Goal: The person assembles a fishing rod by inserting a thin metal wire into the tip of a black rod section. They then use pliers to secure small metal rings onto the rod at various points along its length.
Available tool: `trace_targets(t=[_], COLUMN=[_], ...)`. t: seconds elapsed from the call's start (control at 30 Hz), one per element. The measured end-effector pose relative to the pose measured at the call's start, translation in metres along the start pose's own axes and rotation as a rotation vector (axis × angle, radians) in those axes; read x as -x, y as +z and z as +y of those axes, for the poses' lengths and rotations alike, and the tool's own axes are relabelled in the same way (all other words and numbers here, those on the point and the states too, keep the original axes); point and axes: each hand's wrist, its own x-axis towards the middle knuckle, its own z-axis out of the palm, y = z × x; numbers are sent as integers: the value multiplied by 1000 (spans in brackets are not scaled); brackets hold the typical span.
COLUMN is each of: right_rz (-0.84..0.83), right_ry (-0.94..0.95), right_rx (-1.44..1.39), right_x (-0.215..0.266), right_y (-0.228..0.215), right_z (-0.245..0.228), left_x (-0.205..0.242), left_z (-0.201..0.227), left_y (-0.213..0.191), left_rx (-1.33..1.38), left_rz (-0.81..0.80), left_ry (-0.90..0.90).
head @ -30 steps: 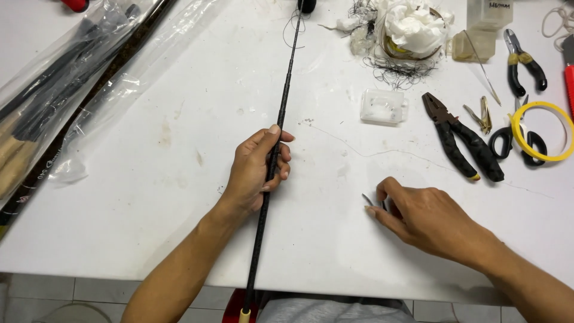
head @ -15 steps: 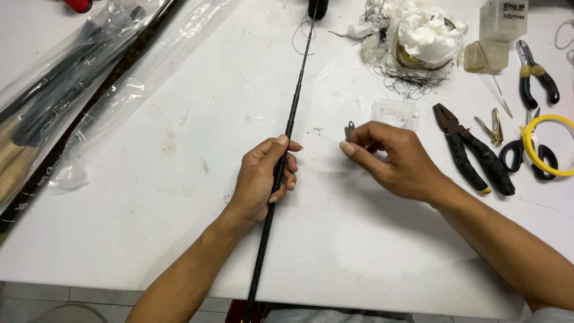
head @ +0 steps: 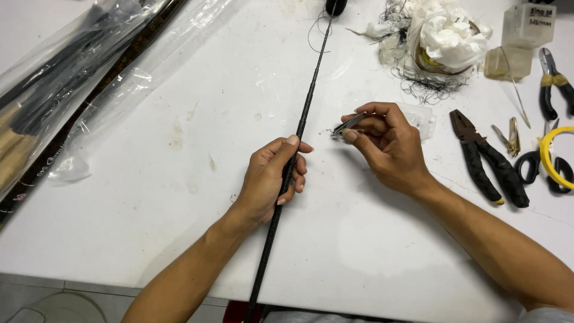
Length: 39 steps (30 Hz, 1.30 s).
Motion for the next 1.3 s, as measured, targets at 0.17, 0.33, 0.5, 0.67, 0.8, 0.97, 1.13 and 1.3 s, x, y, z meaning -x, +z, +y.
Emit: trace_targets(t=[0.17,0.33,0.5,0.67,0.8,0.97,1.13,1.3], right_rz=[21,-3,-5,25,7,22,16,-21], right_ry=[-12,-12,-19,-30,-38,-37,-42,-61], right_rx=[14,35,49,24,32,33,37,66], right_x=[0,0,0,-1,-1,-1,-2,-1], right_y=[0,-2,-4,-1,-3,-2,-3,-4], right_z=[4,0,3,4,2,1,3,0], left_x=[0,0,0,-1,0,0,0,0], left_z=[0,0,-1,-1,-1,-1,0,0], left_y=[0,0,-1,0,0,0,0,0], left_rx=[-4,0,5,4,5,3,-2,-6], left_rz=[-6,-6,-6,-8,-8,-13,-12,-12], left_ry=[-5,-7,3,0,4,4,4,-2])
